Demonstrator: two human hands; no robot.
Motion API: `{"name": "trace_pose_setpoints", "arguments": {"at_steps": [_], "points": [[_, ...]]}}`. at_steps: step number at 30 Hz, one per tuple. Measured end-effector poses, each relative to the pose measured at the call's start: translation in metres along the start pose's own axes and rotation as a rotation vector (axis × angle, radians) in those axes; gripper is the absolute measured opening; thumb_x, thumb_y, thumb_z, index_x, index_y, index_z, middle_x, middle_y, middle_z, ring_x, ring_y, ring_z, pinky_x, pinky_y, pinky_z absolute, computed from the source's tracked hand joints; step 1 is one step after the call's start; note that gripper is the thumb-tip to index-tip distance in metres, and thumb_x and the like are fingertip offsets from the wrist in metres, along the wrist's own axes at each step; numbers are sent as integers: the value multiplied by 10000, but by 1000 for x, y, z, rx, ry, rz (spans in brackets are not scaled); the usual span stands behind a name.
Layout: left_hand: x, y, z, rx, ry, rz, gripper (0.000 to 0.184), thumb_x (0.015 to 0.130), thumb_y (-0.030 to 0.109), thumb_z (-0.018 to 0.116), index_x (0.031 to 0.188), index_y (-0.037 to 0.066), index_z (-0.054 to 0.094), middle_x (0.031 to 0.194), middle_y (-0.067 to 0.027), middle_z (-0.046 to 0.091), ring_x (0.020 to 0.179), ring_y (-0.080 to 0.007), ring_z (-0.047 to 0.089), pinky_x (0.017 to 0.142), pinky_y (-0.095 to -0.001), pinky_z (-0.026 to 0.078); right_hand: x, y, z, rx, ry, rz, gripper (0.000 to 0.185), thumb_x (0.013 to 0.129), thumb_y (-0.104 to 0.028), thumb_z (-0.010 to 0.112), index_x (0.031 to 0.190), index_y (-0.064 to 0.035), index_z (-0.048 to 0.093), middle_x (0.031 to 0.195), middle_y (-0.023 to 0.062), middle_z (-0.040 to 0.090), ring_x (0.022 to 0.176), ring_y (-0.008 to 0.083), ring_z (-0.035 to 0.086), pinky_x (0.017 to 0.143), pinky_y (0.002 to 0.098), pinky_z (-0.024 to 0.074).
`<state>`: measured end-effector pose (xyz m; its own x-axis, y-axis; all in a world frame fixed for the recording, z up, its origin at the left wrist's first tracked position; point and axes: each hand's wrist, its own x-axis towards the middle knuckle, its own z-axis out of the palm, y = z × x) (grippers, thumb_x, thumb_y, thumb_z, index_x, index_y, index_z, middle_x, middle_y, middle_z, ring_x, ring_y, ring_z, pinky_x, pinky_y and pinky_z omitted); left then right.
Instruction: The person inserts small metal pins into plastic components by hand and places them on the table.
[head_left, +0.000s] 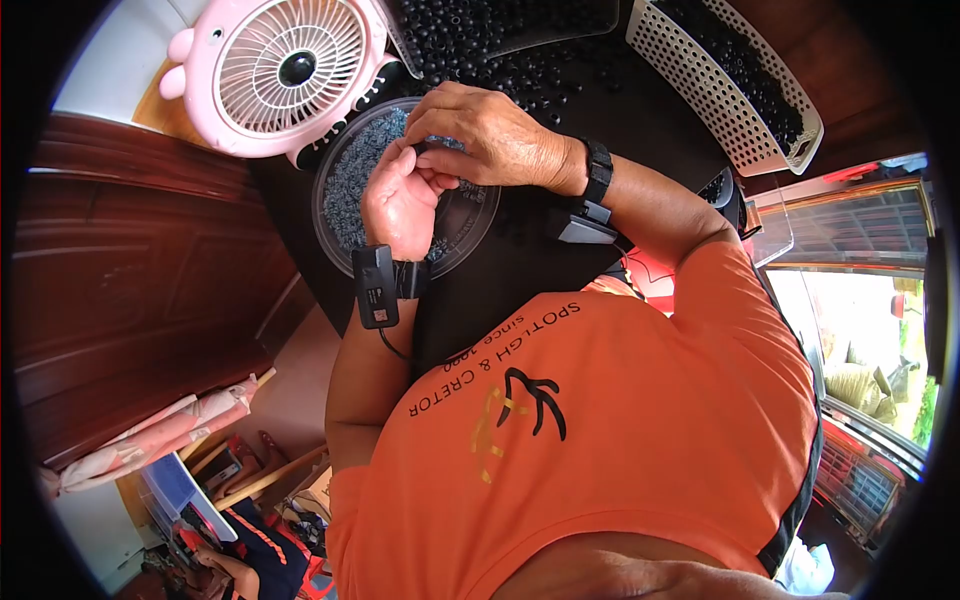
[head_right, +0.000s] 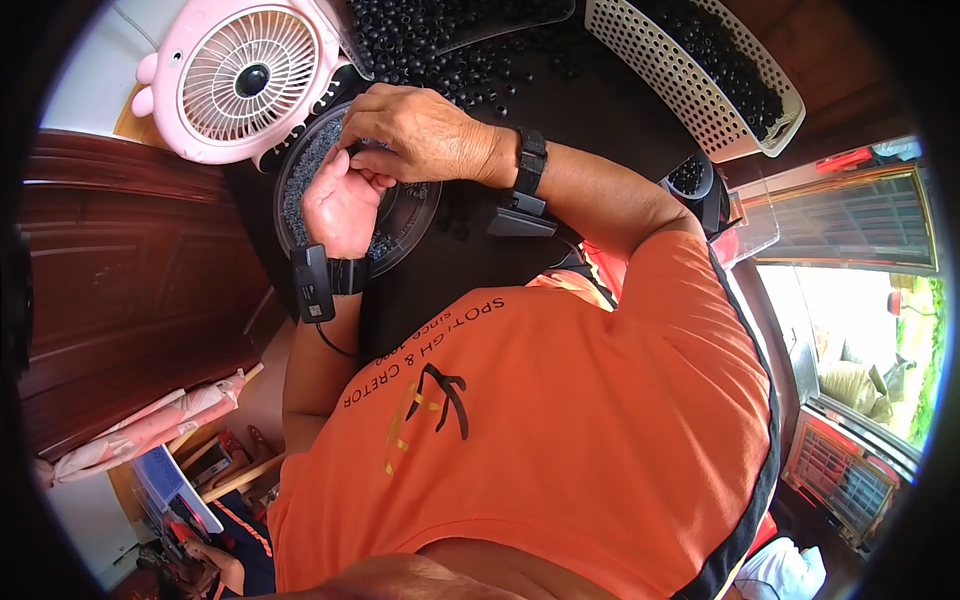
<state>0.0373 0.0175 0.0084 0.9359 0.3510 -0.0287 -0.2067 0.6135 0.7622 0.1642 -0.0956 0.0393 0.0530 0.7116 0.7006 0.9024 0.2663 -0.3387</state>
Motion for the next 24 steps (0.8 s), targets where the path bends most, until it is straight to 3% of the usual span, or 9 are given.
{"name": "trace_pose_setpoints", "arguments": {"at_steps": [5,12,19,24], "points": [[2,1,-6,21,-12,4,252,910,197,473,1075,14,528,925,-97,600,820,-188,592,733,-322,485,0,1,-2,-23,-9,-23,245,774,-104,698,1016,-75,670,989,82,655,947,266,617,797,363,535],[4,15,-25,-18,27,89,179,922,238,520,942,68,571,909,-90,613,824,-245,615,749,-347,481,-1,17,-9,-39,10,89,138,767,-87,706,897,-62,671,896,71,637,873,257,615,735,356,521],[2,13,-22,6,147,107,204,929,257,518,938,60,568,925,-88,598,850,-232,577,766,-351,442,-9,5,5,-38,-317,36,96,740,-152,694,803,-86,663,808,29,609,856,240,594,746,358,514],[3,12,-25,14,175,101,211,929,264,517,934,58,565,920,-88,597,850,-230,574,761,-349,439,-19,6,27,-263,-359,10,134,722,-186,692,804,-83,668,845,49,621,873,251,601,753,357,515]]}}
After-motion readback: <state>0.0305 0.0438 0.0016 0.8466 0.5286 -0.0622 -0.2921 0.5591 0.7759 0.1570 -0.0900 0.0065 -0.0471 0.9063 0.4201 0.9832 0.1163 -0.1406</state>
